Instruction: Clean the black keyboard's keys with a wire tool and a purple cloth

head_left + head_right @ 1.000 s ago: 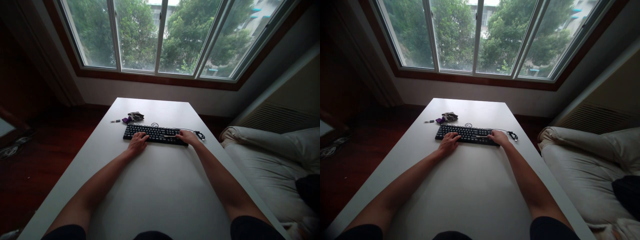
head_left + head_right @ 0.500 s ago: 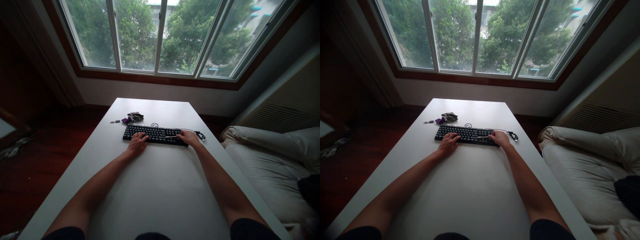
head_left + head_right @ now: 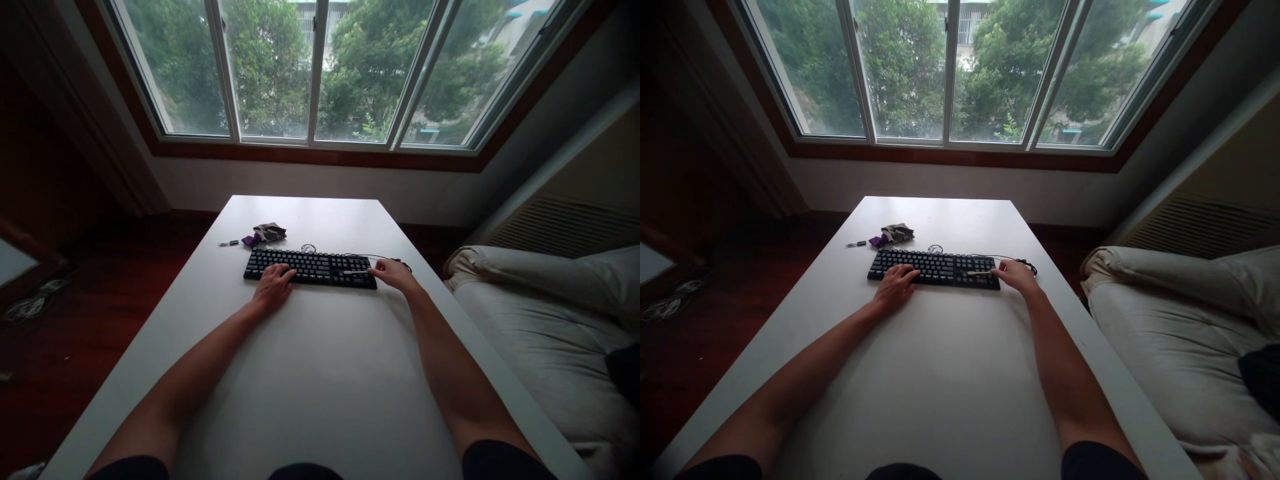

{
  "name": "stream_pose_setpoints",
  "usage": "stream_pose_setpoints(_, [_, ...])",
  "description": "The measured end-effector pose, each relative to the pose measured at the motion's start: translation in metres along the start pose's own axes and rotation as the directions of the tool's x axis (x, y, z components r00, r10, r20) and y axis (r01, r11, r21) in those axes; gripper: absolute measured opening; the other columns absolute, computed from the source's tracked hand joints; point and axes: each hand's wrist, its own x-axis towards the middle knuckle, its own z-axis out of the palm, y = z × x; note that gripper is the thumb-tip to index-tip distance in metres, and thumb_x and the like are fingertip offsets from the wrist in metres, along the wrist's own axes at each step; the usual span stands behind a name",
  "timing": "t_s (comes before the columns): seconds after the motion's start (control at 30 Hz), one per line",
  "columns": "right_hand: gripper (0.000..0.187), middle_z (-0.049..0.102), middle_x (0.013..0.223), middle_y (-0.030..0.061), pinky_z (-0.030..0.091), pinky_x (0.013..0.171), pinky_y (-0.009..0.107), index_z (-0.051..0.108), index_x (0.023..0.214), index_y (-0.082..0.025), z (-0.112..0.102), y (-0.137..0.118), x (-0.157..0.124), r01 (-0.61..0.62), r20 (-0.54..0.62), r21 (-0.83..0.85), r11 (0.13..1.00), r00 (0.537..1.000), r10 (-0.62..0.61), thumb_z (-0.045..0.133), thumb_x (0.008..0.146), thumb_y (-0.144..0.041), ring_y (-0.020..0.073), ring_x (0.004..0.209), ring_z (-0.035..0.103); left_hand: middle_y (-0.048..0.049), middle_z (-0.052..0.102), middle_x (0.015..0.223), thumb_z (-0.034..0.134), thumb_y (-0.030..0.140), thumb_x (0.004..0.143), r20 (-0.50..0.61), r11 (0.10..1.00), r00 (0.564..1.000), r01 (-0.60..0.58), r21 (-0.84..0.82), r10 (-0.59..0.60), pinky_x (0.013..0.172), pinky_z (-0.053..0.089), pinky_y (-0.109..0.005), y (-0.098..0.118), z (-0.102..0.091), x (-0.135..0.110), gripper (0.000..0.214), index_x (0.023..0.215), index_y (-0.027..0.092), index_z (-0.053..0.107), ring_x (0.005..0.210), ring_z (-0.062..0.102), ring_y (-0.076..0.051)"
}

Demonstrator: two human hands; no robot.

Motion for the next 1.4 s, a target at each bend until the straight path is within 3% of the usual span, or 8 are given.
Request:
stream_pose_setpoints(0.13, [0.04, 0.071, 0.08, 0.0042, 0.033, 0.058, 0.028, 0.065, 0.078, -0.022, 0.005, -0.014, 0.001, 0.065, -0.059, 0.024, 0.998, 0.996, -0.064, 0.06, 0.086, -0.061, 0.0188, 0.072, 0.06, -0.0104, 0.055, 0.136, 0.057, 0.023, 0.09, 0.003, 1.0, 1.0, -0.002, 0.005, 0.002, 0.109, 0.039, -0.05, 0.0, 0.001, 0.0, 0.045, 0.134, 0.025, 0.061, 0.126, 0.048, -0.03])
stream_pose_setpoints(0.23, [0.039, 0.071, 0.079, 0.0041, 0.034, 0.059, 0.028, 0.065, 0.078, -0.022, 0.006, -0.01, 0.005, 0.068, -0.038, 0.028, 0.997, 0.997, -0.067, 0.061, 0.086, -0.06, 0.0187, 0.072, 0.06, -0.0106, 0.055, 0.136, 0.057, 0.023, 0.09, 0.005, 1.0, 1.0, -0.008, 0.01, 0.008, 0.11, 0.038, -0.05, 0.001, 0.0, 0.0, 0.045, 0.134, 0.025, 0.061, 0.126, 0.048, -0.03])
stream_pose_setpoints(0.6, [0.042, 0.071, 0.08, 0.0045, 0.035, 0.059, 0.028, 0.069, 0.08, -0.021, -0.005, 0.069, 0.006, -0.001, -0.02, 0.062, 0.998, 1.0, 0.002, 0.062, 0.083, -0.063, 0.0183, 0.07, 0.06, -0.0115, 0.055, 0.136, 0.056, 0.022, 0.089, 0.01, 0.999, 1.0, -0.028, 0.025, 0.028, 0.109, 0.039, -0.051, 0.004, -0.002, 0.001, 0.046, 0.135, 0.024, 0.061, 0.126, 0.048, -0.031])
stream_pose_setpoints(0.97, [0.044, 0.07, 0.082, 0.005, 0.038, 0.062, 0.028, 0.07, 0.08, -0.022, 0.009, 0.047, 0.009, 0.056, -0.033, 0.111, 0.992, 0.998, -0.053, 0.06, 0.083, -0.064, 0.019, 0.073, 0.06, -0.0117, 0.054, 0.137, 0.056, 0.021, 0.089, -0.004, 1.0, 1.0, -0.023, 0.018, 0.023, 0.109, 0.039, -0.051, 0.004, 0.002, 0.001, 0.047, 0.136, 0.025, 0.061, 0.126, 0.048, -0.031])
stream_pose_setpoints(1.27, [0.047, 0.068, 0.075, 0.0042, 0.036, 0.058, 0.027, 0.067, 0.075, -0.021, -0.012, 0.086, -0.004, -0.027, -0.023, 0.151, 0.988, 0.999, 0.031, 0.063, 0.078, -0.068, 0.0189, 0.069, 0.059, -0.0119, 0.055, 0.137, 0.055, 0.021, 0.089, -0.002, 0.999, 1.0, -0.029, 0.023, 0.029, 0.108, 0.04, -0.051, 0.004, 0.001, 0.0, 0.046, 0.135, 0.024, 0.061, 0.126, 0.049, -0.031])
stream_pose_setpoints(1.4, [0.046, 0.069, 0.076, 0.0038, 0.036, 0.059, 0.028, 0.068, 0.077, -0.021, -0.013, 0.08, -0.005, -0.04, 0.002, 0.156, 0.987, 0.999, 0.04, 0.063, 0.079, -0.066, 0.0186, 0.069, 0.059, -0.0113, 0.055, 0.137, 0.056, 0.02, 0.089, -0.008, 1.0, 1.0, -0.024, 0.02, 0.024, 0.109, 0.04, -0.052, 0.006, 0.0, 0.001, 0.047, 0.135, 0.025, 0.061, 0.126, 0.049, -0.031])
